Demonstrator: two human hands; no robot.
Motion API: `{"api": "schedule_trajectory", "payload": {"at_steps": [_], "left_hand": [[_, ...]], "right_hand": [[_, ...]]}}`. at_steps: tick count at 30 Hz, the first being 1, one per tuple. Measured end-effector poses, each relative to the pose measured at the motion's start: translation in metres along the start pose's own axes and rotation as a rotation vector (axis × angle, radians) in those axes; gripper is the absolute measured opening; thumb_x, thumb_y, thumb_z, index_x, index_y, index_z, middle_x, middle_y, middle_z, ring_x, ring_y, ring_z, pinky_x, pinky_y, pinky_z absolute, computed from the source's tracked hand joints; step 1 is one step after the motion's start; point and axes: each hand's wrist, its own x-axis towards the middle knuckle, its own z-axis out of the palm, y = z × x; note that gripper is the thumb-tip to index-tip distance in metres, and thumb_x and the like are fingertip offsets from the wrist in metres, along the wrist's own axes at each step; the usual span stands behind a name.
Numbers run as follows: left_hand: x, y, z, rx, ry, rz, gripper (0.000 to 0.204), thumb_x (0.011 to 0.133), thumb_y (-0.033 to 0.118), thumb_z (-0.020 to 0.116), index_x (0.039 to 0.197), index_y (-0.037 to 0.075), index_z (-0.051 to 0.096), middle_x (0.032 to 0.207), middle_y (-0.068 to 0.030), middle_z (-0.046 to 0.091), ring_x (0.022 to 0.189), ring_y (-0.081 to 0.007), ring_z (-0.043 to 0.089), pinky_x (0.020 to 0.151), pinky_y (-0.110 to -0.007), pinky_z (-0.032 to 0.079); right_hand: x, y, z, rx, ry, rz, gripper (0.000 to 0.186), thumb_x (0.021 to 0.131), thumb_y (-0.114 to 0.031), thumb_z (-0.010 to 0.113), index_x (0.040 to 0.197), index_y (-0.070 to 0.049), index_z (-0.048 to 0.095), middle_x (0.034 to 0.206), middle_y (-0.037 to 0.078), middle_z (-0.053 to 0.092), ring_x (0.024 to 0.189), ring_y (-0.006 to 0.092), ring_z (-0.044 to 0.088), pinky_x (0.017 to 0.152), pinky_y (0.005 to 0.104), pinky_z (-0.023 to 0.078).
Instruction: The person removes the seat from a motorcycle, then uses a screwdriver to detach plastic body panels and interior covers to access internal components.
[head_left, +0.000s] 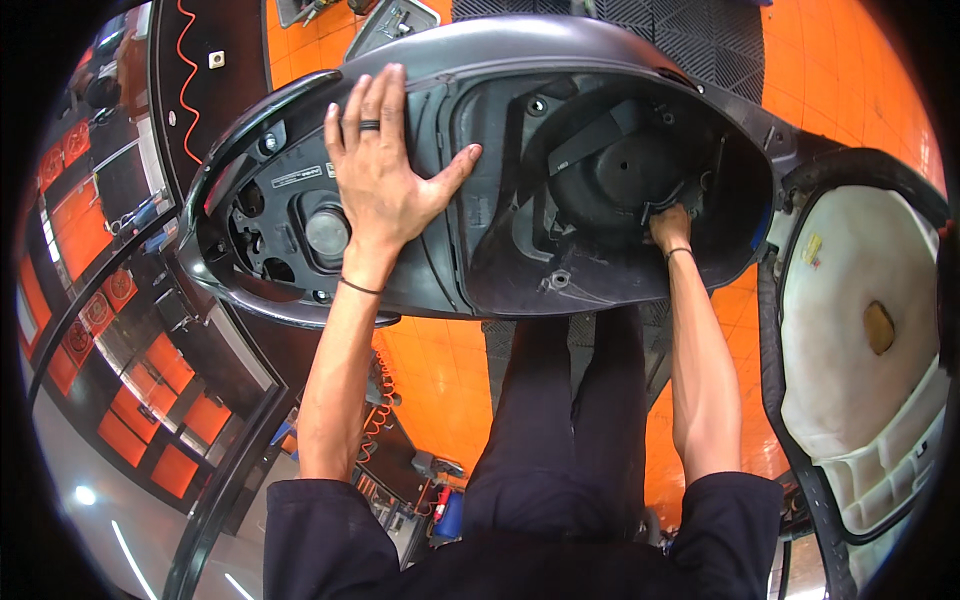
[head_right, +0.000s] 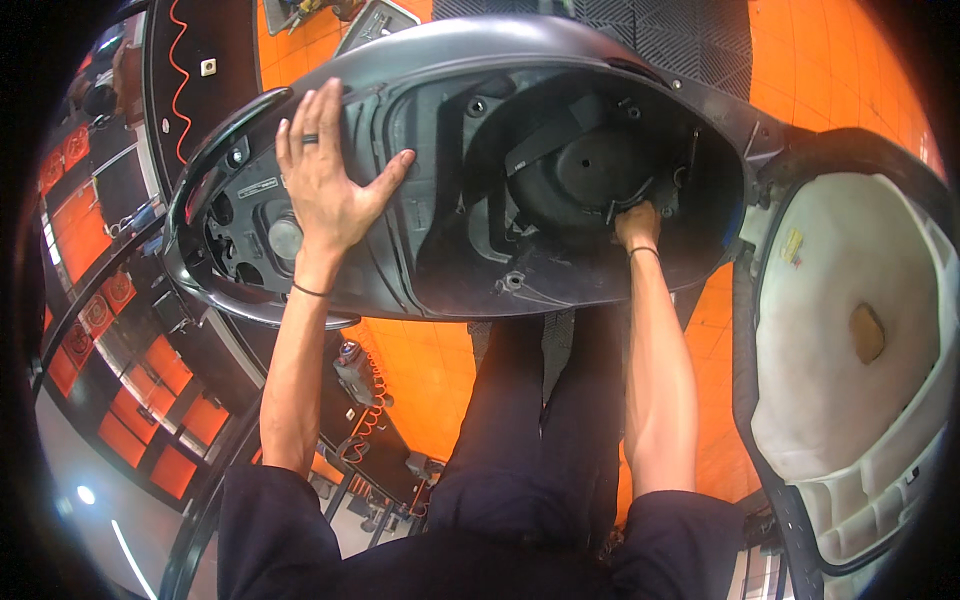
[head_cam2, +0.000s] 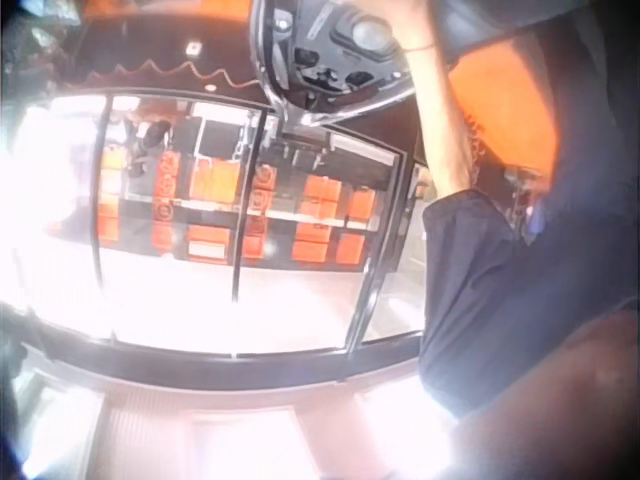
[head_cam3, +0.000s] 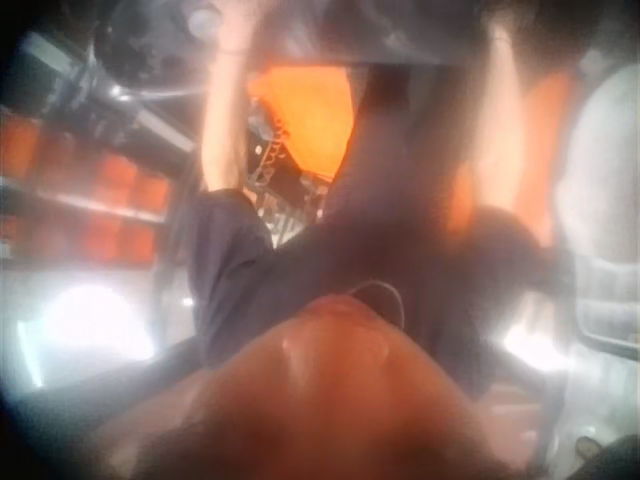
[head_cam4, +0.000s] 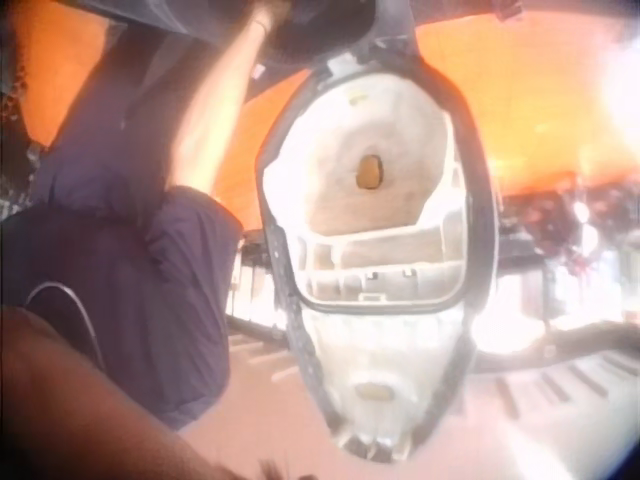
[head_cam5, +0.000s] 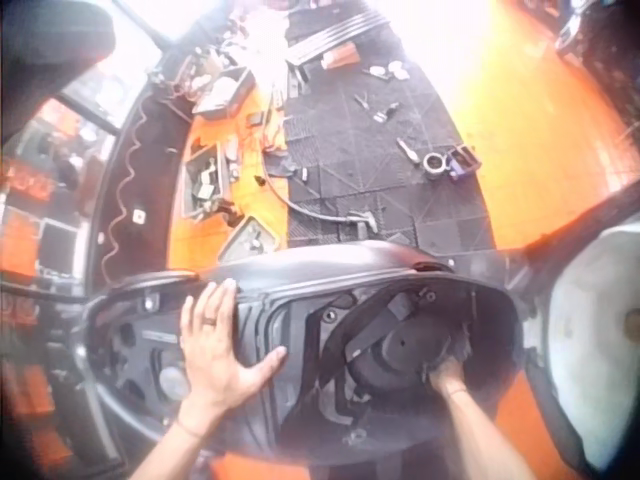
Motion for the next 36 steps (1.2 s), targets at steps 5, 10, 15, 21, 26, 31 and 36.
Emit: {"api": "schedule_trajectory", "payload": {"at_steps": [5, 10, 15, 21, 26, 31, 36], "left_hand": [[0.000, 0.001, -0.013, 0.002, 0.000, -0.031, 0.069, 0.083, 0.052, 0.079, 0.131, 0.006, 0.060, 0.129, -0.0097, 0.061, 0.125, -0.0305, 0.053, 0.117, -0.051, 0.030], [0.007, -0.001, -0.016, -0.031, -0.022, -0.062, 0.059, 0.086, 0.043, 0.077, 0.130, 0.006, 0.063, 0.122, -0.0130, 0.061, 0.119, -0.0316, 0.054, 0.107, -0.046, 0.037], [0.016, 0.005, -0.015, -0.048, -0.068, -0.096, 0.057, 0.087, 0.039, 0.076, 0.127, 0.001, 0.061, 0.118, -0.0158, 0.058, 0.114, -0.0356, 0.053, 0.105, -0.048, 0.038], [0.016, 0.005, -0.013, -0.100, -0.069, -0.131, 0.059, 0.087, 0.039, 0.076, 0.127, -0.001, 0.060, 0.125, -0.0180, 0.057, 0.118, -0.0365, 0.052, 0.108, -0.050, 0.037], [0.011, 0.002, -0.015, -0.143, -0.104, -0.175, 0.063, 0.086, 0.042, 0.077, 0.130, 0.000, 0.061, 0.127, -0.0170, 0.060, 0.120, -0.0354, 0.055, 0.110, -0.050, 0.039], [0.018, -0.005, -0.017, -0.116, -0.188, -0.154, 0.063, 0.085, 0.045, 0.077, 0.126, 0.000, 0.064, 0.125, -0.0161, 0.061, 0.115, -0.0329, 0.057, 0.108, -0.050, 0.041], [0.026, -0.006, -0.015, -0.097, -0.237, -0.155, 0.061, 0.084, 0.048, 0.077, 0.122, 0.001, 0.066, 0.121, -0.0136, 0.063, 0.111, -0.0313, 0.058, 0.105, -0.050, 0.042]], "right_hand": [[-0.084, -0.046, -0.020, -0.511, 0.237, -0.314, 0.023, 0.087, -0.014, 0.067, 0.098, 0.006, 0.071, 0.096, 0.031, 0.073, 0.090, 0.0486, 0.073, 0.086, 0.0516, 0.059], [-0.190, -0.140, -0.052, -0.304, 0.275, -0.441, 0.018, 0.096, -0.013, 0.064, 0.099, 0.004, 0.067, 0.098, 0.029, 0.070, 0.093, 0.0462, 0.070, 0.080, 0.0487, 0.057], [-0.204, -0.259, -0.067, 0.224, 0.569, -0.977, 0.009, 0.101, -0.007, 0.060, 0.102, 0.002, 0.062, 0.094, 0.020, 0.068, 0.088, 0.0405, 0.067, 0.078, 0.0460, 0.052], [-0.161, -0.348, -0.026, 0.118, 0.524, -1.146, 0.011, 0.101, -0.014, 0.062, 0.101, -0.003, 0.063, 0.087, 0.017, 0.067, 0.082, 0.0376, 0.065, 0.075, 0.0464, 0.049], [-0.163, -0.345, -0.009, 0.127, 0.625, -1.116, 0.009, 0.101, -0.014, 0.063, 0.097, -0.006, 0.064, 0.072, 0.008, 0.064, 0.067, 0.0281, 0.062, 0.067, 0.0401, 0.047], [-0.163, -0.338, 0.001, 0.253, 0.652, -1.145, 0.008, 0.102, -0.010, 0.062, 0.106, -0.004, 0.065, 0.070, 0.004, 0.064, 0.061, 0.0181, 0.061, 0.063, 0.0336, 0.047], [-0.168, -0.339, 0.002, 0.277, 0.616, -0.964, 0.011, 0.101, -0.010, 0.062, 0.109, -0.003, 0.065, 0.088, 0.012, 0.068, 0.069, 0.0237, 0.066, 0.068, 0.0371, 0.051]]}}
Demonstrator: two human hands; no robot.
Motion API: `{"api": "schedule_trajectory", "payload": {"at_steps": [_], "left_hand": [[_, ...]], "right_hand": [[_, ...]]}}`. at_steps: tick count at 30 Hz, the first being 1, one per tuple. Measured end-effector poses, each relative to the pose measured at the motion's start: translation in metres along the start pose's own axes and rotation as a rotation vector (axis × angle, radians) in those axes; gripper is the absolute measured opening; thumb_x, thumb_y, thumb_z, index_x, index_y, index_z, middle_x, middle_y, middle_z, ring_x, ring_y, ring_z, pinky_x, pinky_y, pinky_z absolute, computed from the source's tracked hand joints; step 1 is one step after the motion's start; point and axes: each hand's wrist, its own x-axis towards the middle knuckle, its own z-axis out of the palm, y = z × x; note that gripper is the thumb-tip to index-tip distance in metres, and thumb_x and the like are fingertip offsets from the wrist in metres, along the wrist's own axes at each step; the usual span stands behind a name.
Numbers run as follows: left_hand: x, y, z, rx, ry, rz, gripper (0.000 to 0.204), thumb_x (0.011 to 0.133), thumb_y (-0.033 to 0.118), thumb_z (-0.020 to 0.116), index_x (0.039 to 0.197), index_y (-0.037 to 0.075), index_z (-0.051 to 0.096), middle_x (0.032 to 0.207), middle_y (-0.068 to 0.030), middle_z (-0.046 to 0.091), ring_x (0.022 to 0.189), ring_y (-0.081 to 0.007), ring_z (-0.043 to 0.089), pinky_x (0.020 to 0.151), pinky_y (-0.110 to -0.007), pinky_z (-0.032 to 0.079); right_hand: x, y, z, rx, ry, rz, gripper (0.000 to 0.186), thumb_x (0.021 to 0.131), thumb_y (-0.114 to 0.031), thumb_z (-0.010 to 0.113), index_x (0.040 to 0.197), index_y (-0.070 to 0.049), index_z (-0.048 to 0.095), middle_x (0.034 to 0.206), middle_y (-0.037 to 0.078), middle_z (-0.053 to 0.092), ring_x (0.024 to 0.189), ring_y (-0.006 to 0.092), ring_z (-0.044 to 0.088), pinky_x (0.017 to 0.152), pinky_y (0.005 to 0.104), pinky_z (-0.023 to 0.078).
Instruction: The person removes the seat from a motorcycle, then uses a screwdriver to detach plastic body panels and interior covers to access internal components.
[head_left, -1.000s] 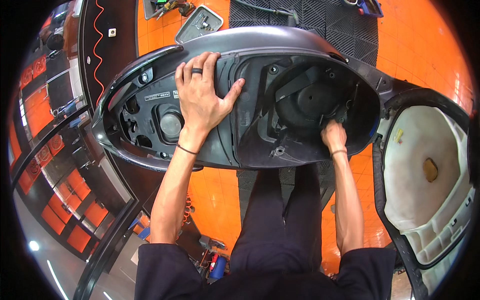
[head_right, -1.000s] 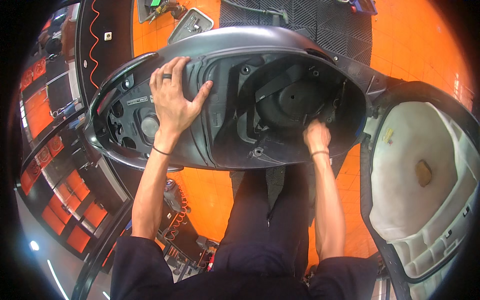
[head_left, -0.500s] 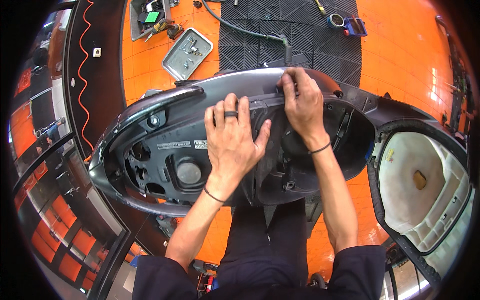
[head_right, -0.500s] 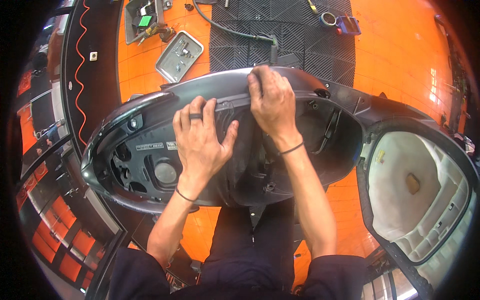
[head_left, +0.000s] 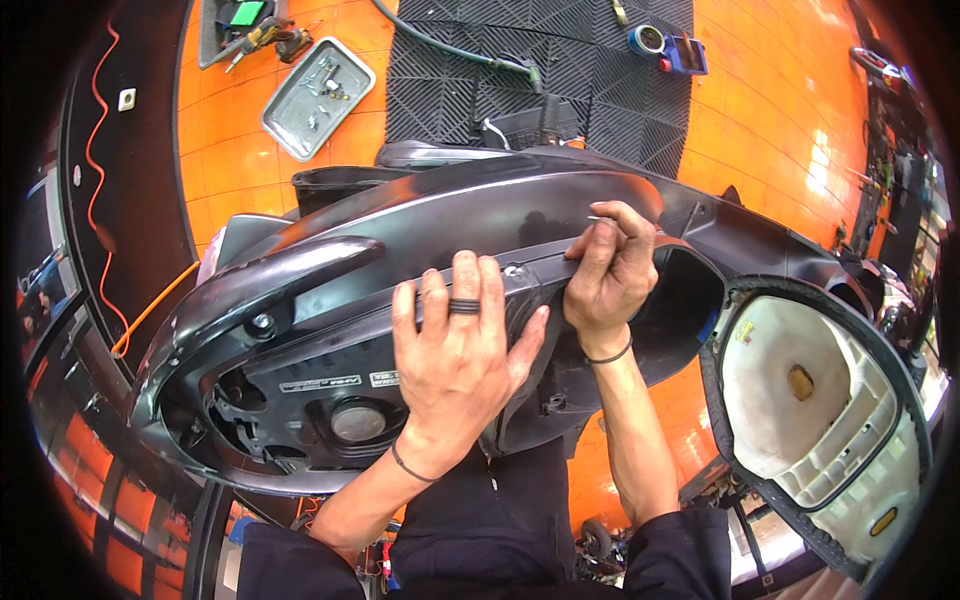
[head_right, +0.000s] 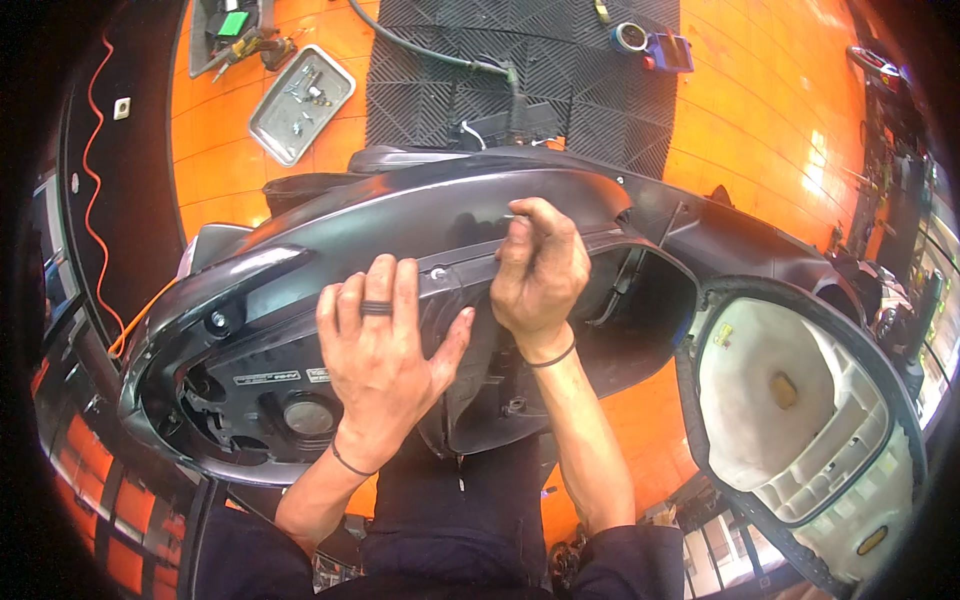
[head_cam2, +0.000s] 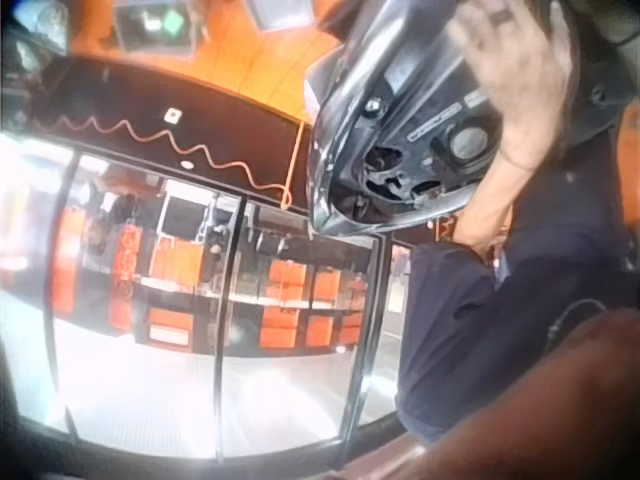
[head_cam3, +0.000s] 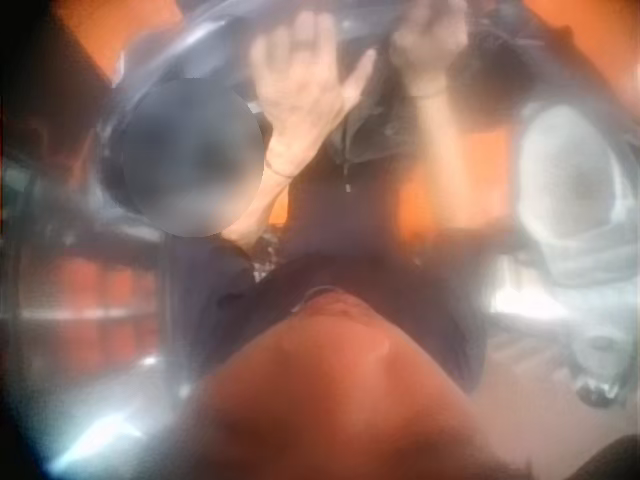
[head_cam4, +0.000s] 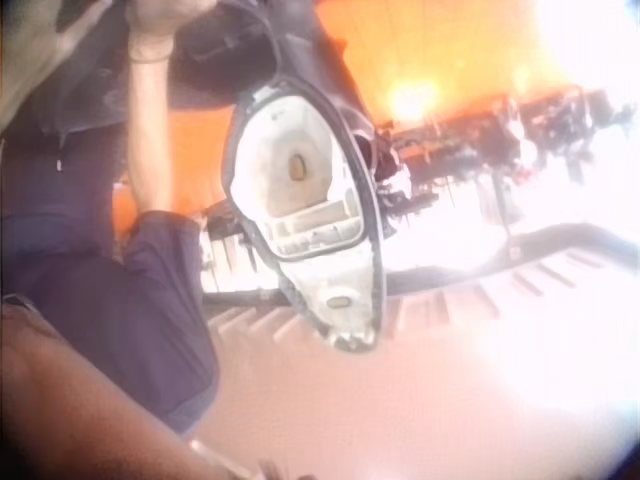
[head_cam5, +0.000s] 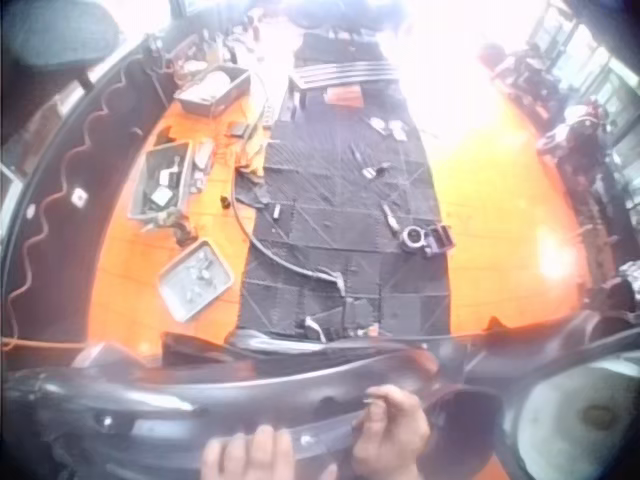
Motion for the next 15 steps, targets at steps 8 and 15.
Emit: {"api": "schedule_trajectory", "payload": {"at_steps": [8, 15], "left_hand": [[0.009, 0.000, -0.001, -0.033, 0.016, -0.011, 0.056, 0.082, 0.042, 0.081, 0.117, 0.002, 0.066, 0.116, -0.0124, 0.065, 0.105, -0.0332, 0.056, 0.100, -0.050, 0.045], [0.011, 0.006, 0.006, 0.009, 0.051, -0.008, 0.053, 0.085, 0.042, 0.077, 0.114, 0.001, 0.063, 0.117, -0.0145, 0.059, 0.110, -0.0348, 0.054, 0.103, -0.051, 0.041]], "right_hand": [[0.009, 0.001, 0.000, -0.005, -0.108, -0.074, 0.009, 0.099, -0.007, 0.062, 0.106, -0.002, 0.061, 0.082, 0.011, 0.063, 0.070, 0.0280, 0.061, 0.065, 0.0400, 0.048], [0.033, 0.016, -0.015, -0.099, -0.087, 0.058, 0.010, 0.102, -0.012, 0.058, 0.105, -0.003, 0.060, 0.085, 0.017, 0.066, 0.079, 0.0386, 0.065, 0.069, 0.0453, 0.050]]}}
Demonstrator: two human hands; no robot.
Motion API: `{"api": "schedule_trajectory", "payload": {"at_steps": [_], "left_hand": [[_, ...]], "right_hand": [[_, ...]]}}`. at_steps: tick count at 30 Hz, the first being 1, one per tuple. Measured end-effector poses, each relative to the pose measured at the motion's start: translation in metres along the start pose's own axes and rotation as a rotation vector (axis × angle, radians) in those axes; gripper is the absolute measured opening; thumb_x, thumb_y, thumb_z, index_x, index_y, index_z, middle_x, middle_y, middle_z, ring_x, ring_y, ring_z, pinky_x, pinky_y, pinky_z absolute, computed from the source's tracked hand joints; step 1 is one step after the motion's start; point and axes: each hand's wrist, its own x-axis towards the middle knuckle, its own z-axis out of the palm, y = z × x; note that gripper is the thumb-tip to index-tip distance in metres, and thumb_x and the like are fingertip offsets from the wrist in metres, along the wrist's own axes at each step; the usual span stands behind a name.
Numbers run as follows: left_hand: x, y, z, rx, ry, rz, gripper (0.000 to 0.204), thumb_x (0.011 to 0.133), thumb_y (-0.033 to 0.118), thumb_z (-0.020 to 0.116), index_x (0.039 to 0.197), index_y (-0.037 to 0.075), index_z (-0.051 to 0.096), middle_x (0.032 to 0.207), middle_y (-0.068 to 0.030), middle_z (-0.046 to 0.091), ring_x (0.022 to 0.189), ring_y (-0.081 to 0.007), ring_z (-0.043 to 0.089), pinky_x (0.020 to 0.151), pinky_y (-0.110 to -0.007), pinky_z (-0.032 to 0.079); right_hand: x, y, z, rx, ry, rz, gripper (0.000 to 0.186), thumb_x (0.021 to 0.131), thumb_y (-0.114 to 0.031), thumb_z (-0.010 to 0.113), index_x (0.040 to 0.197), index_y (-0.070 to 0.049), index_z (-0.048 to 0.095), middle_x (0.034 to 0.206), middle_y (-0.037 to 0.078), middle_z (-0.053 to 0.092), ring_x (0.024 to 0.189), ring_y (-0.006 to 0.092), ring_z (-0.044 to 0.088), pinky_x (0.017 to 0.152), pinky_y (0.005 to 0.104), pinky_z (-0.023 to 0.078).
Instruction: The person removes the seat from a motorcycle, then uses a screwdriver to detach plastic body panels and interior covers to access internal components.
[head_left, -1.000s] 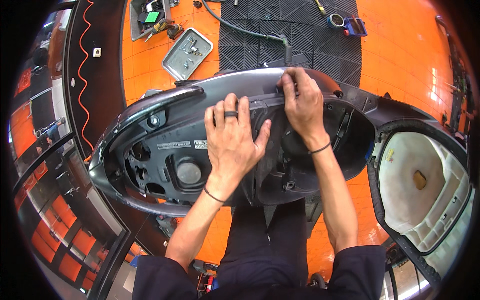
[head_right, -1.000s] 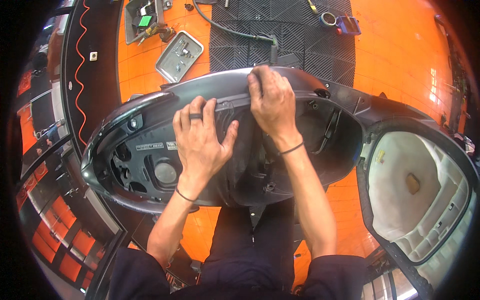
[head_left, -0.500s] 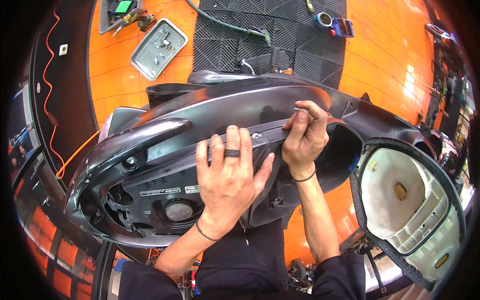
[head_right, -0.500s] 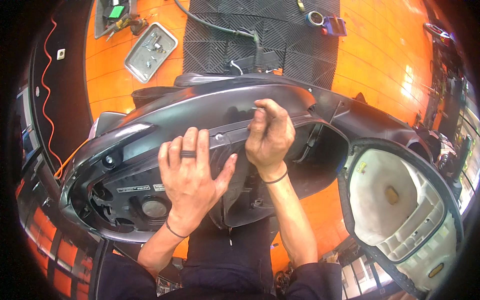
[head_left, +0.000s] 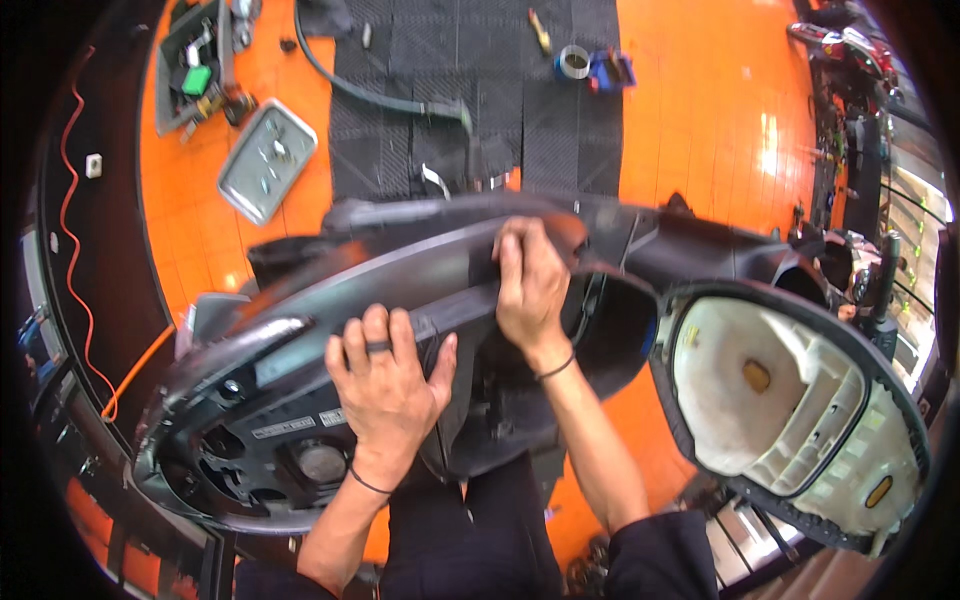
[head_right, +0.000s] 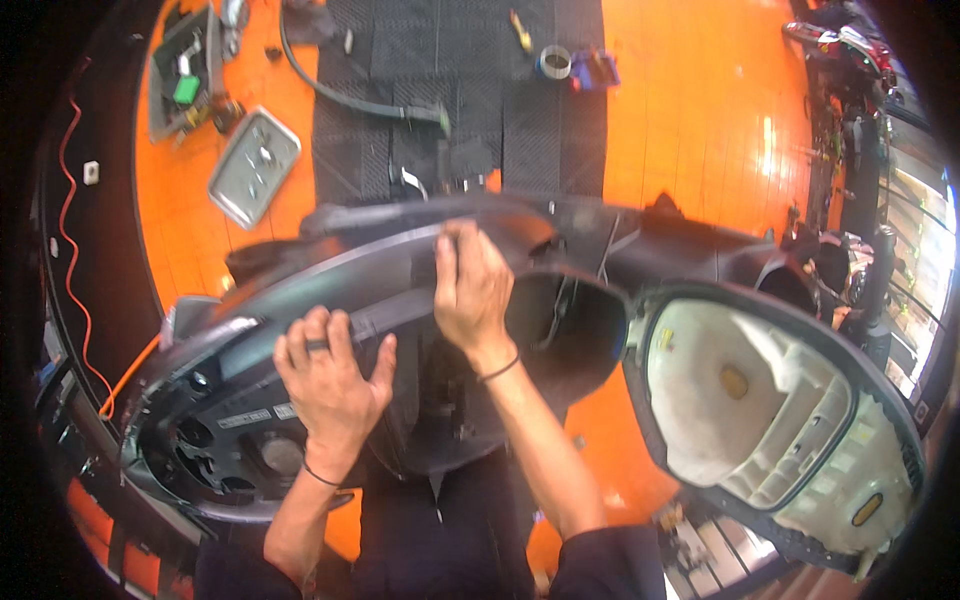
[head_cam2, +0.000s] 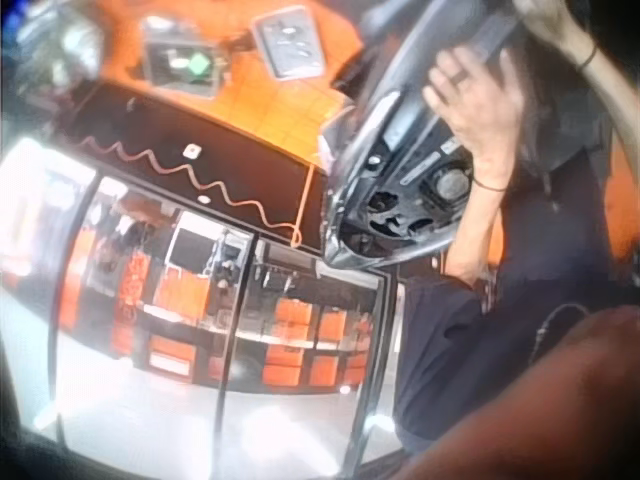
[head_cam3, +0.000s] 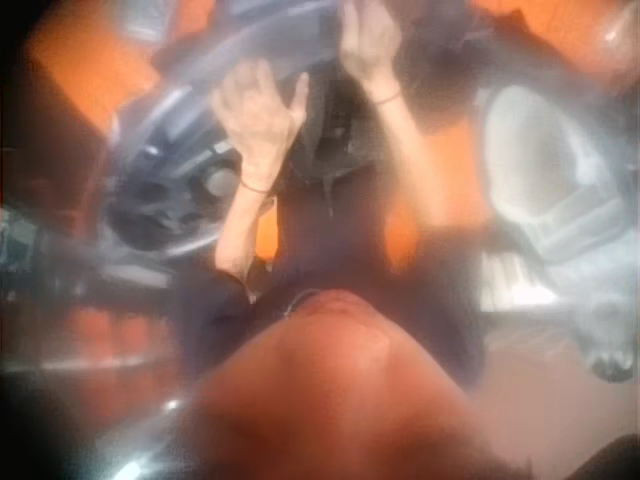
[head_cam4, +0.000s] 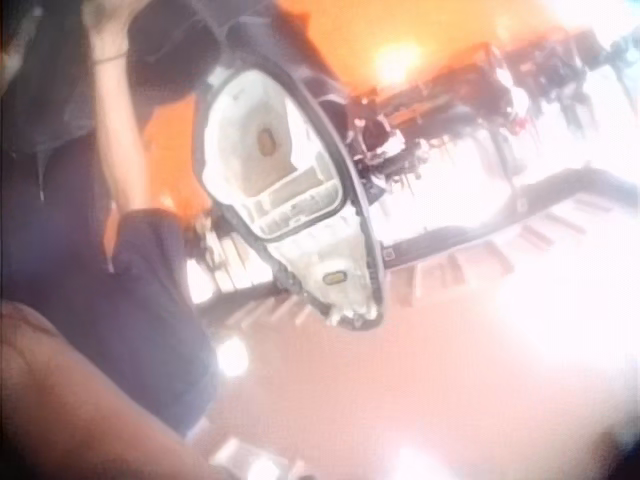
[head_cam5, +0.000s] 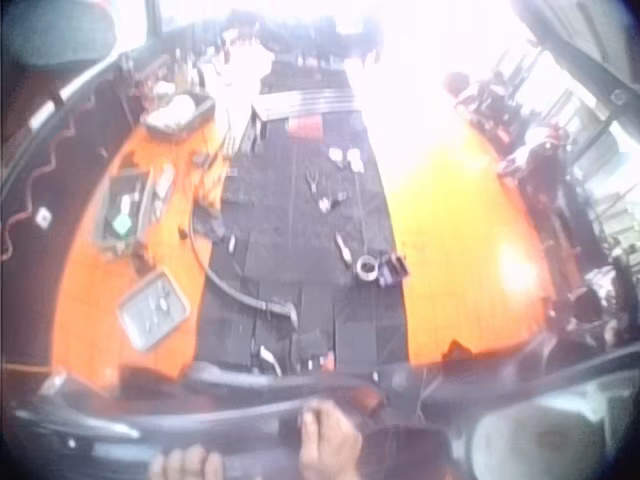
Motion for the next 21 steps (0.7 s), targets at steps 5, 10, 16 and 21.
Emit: {"api": "schedule_trajectory", "payload": {"at_steps": [5, 10, 16, 21], "left_hand": [[0.002, 0.003, -0.010, -0.046, 0.043, 0.033, 0.050, 0.087, 0.039, 0.074, 0.114, -0.001, 0.062, 0.113, -0.0174, 0.061, 0.109, -0.0358, 0.055, 0.102, -0.051, 0.041], [0.000, 0.000, -0.008, -0.116, 0.166, 0.153, 0.037, 0.088, 0.039, 0.073, 0.103, 0.006, 0.069, 0.107, -0.0122, 0.063, 0.105, -0.0309, 0.058, 0.095, -0.046, 0.043], [-0.001, -0.006, -0.008, -0.166, 0.216, 0.153, 0.038, 0.084, 0.036, 0.079, 0.106, 0.005, 0.073, 0.106, -0.0121, 0.068, 0.105, -0.0304, 0.061, 0.096, -0.046, 0.044], [-0.002, 0.001, 0.012, -0.149, 0.196, 0.162, 0.038, 0.085, 0.034, 0.078, 0.109, 0.006, 0.071, 0.107, -0.0130, 0.068, 0.106, -0.0313, 0.060, 0.098, -0.046, 0.044]], "right_hand": [[-0.001, 0.005, 0.005, -0.004, 0.001, 0.004, 0.010, 0.102, -0.013, 0.058, 0.104, -0.004, 0.061, 0.092, 0.020, 0.069, 0.086, 0.0434, 0.067, 0.072, 0.0497, 0.052], [-0.005, 0.001, 0.007, -0.111, 0.134, -0.070, 0.011, 0.103, -0.015, 0.059, 0.101, -0.003, 0.057, 0.085, 0.021, 0.070, 0.083, 0.0447, 0.068, 0.071, 0.0531, 0.052], [0.005, -0.034, 0.014, -0.049, -0.070, -0.015, 0.019, 0.102, -0.023, 0.060, 0.103, -0.004, 0.058, 0.090, 0.026, 0.071, 0.088, 0.0494, 0.068, 0.076, 0.0583, 0.052], [-0.045, -0.026, 0.034, -0.189, -0.061, 0.262, 0.024, 0.103, -0.031, 0.058, 0.102, -0.008, 0.060, 0.090, 0.024, 0.072, 0.086, 0.0474, 0.069, 0.072, 0.0616, 0.052]]}}
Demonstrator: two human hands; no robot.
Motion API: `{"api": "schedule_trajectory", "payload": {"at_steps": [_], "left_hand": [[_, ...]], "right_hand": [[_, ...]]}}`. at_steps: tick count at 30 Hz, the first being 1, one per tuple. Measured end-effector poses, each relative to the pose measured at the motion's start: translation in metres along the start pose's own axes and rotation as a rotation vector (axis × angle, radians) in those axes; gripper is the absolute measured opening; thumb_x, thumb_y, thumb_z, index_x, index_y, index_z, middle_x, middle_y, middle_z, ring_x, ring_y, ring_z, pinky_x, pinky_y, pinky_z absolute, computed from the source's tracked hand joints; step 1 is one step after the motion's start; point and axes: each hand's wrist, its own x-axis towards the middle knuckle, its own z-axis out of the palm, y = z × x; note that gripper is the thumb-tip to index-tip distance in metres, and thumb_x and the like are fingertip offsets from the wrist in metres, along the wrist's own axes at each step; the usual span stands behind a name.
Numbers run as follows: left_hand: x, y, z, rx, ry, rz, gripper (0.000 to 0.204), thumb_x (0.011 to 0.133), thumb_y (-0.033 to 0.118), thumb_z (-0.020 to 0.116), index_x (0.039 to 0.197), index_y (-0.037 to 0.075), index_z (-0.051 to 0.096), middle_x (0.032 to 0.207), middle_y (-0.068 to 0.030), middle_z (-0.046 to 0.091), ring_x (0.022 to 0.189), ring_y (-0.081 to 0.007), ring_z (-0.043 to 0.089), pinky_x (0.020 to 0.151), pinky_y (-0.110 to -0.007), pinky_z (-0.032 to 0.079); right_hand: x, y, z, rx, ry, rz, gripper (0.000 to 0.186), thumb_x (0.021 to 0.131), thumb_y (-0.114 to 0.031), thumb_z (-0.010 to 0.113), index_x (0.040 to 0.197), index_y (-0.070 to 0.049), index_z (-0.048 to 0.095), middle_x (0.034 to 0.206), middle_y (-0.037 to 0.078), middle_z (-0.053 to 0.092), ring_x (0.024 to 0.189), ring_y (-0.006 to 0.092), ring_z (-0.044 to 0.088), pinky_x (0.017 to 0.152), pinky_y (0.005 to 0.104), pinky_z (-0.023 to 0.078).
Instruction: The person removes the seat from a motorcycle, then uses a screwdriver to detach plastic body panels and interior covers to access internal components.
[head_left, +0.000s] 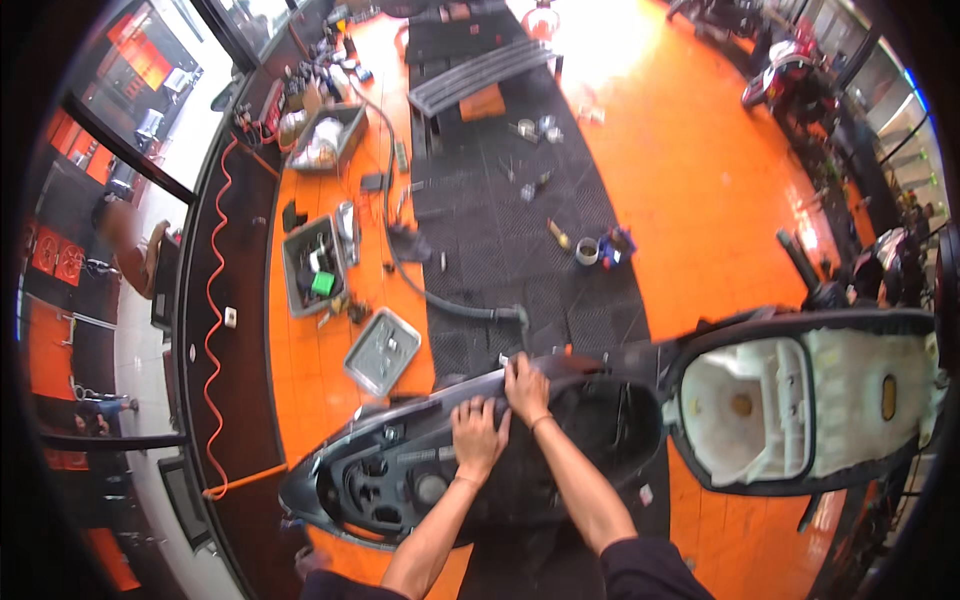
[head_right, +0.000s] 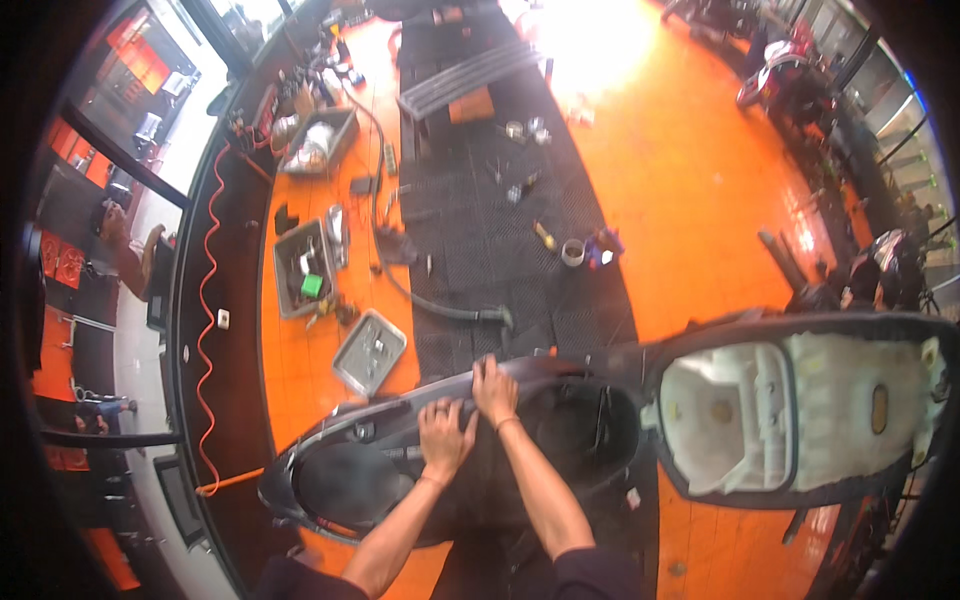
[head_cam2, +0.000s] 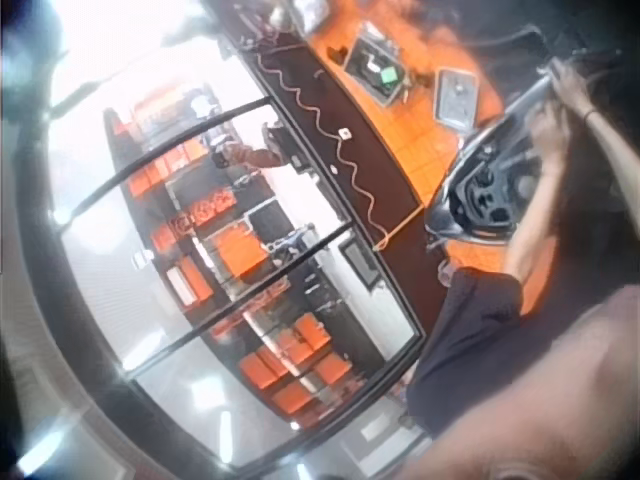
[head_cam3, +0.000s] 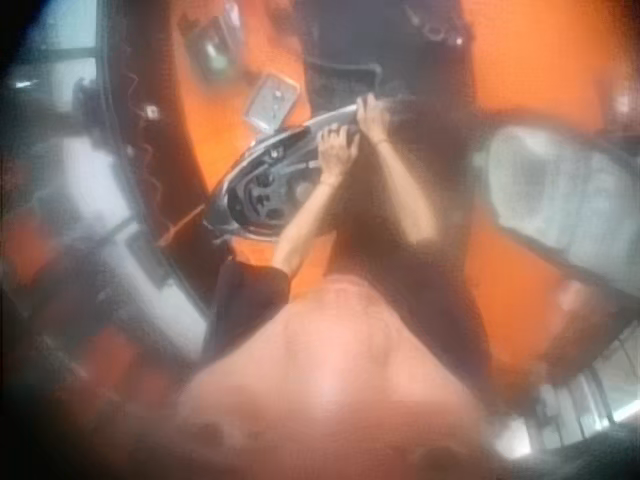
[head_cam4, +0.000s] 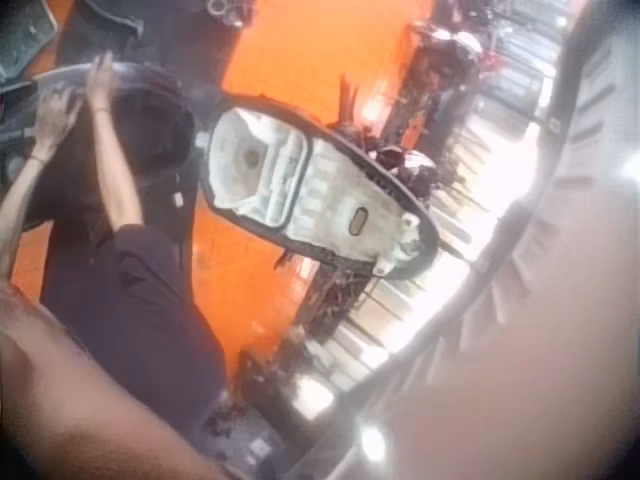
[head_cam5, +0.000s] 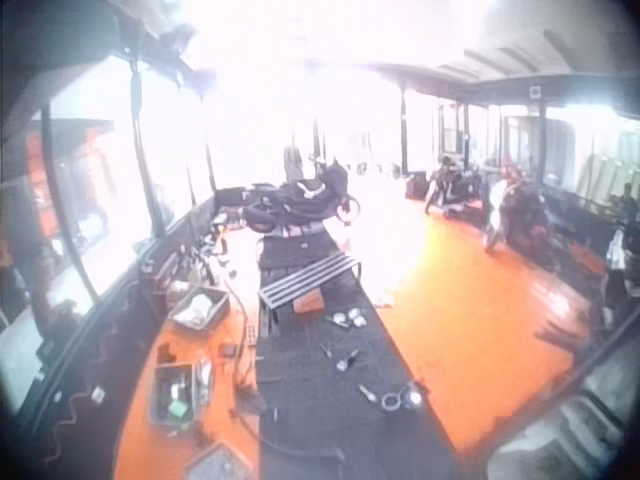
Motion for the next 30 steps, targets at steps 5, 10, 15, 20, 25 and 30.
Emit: {"api": "schedule_trajectory", "payload": {"at_steps": [5, 10, 15, 20, 25, 30], "left_hand": [[-0.003, 0.001, -0.019, 0.018, 0.000, -0.018, 0.033, 0.085, 0.035, 0.079, 0.104, 0.008, 0.073, 0.106, -0.0109, 0.068, 0.104, -0.0297, 0.060, 0.097, -0.044, 0.044], [-0.001, -0.003, -0.013, -0.003, 0.023, 0.000, 0.030, 0.085, 0.034, 0.079, 0.101, 0.009, 0.074, 0.106, -0.0090, 0.068, 0.106, -0.0281, 0.061, 0.096, -0.044, 0.044], [0.008, 0.003, -0.022, 0.049, 0.002, 0.007, 0.036, 0.084, 0.033, 0.078, 0.109, 0.008, 0.071, 0.108, -0.0097, 0.068, 0.108, -0.0290, 0.060, 0.097, -0.044, 0.044], [0.000, 0.002, -0.013, 0.066, -0.033, -0.015, 0.041, 0.083, 0.034, 0.078, 0.111, 0.006, 0.069, 0.111, -0.0110, 0.068, 0.112, -0.0306, 0.060, 0.100, -0.046, 0.042], [0.009, 0.001, -0.007, 0.059, 0.013, 0.002, 0.038, 0.084, 0.034, 0.078, 0.109, 0.006, 0.070, 0.112, -0.0123, 0.069, 0.112, -0.0318, 0.060, 0.100, -0.046, 0.043], [-0.014, -0.009, -0.020, 0.054, 0.039, 0.037, 0.034, 0.085, 0.032, 0.077, 0.107, 0.006, 0.073, 0.110, -0.0127, 0.069, 0.111, -0.0315, 0.060, 0.099, -0.046, 0.043]], "right_hand": [[0.030, -0.033, -0.011, 0.129, 0.123, -0.029, 0.020, 0.101, -0.031, 0.062, 0.103, -0.011, 0.063, 0.087, 0.016, 0.075, 0.086, 0.0422, 0.072, 0.073, 0.0553, 0.053], [0.035, -0.037, -0.013, 0.091, 0.147, -0.018, 0.023, 0.101, -0.033, 0.060, 0.101, -0.011, 0.062, 0.087, 0.018, 0.075, 0.083, 0.0449, 0.072, 0.072, 0.0569, 0.054], [0.044, -0.041, -0.015, 0.092, 0.229, -0.035, 0.022, 0.101, -0.032, 0.062, 0.100, -0.010, 0.063, 0.085, 0.019, 0.074, 0.083, 0.0449, 0.071, 0.072, 0.0576, 0.054], [0.032, -0.035, -0.010, 0.180, 0.278, -0.062, 0.019, 0.101, -0.027, 0.063, 0.098, -0.009, 0.064, 0.083, 0.018, 0.073, 0.080, 0.0426, 0.071, 0.068, 0.0542, 0.054], [0.042, -0.036, -0.011, 0.215, 0.316, -0.059, 0.018, 0.100, -0.026, 0.064, 0.098, -0.009, 0.064, 0.083, 0.018, 0.073, 0.079, 0.0426, 0.071, 0.067, 0.0539, 0.054], [0.019, -0.042, -0.001, 0.198, 0.371, -0.113, 0.013, 0.100, -0.023, 0.064, 0.101, -0.010, 0.067, 0.084, 0.017, 0.073, 0.078, 0.0407, 0.071, 0.067, 0.0531, 0.055]]}}
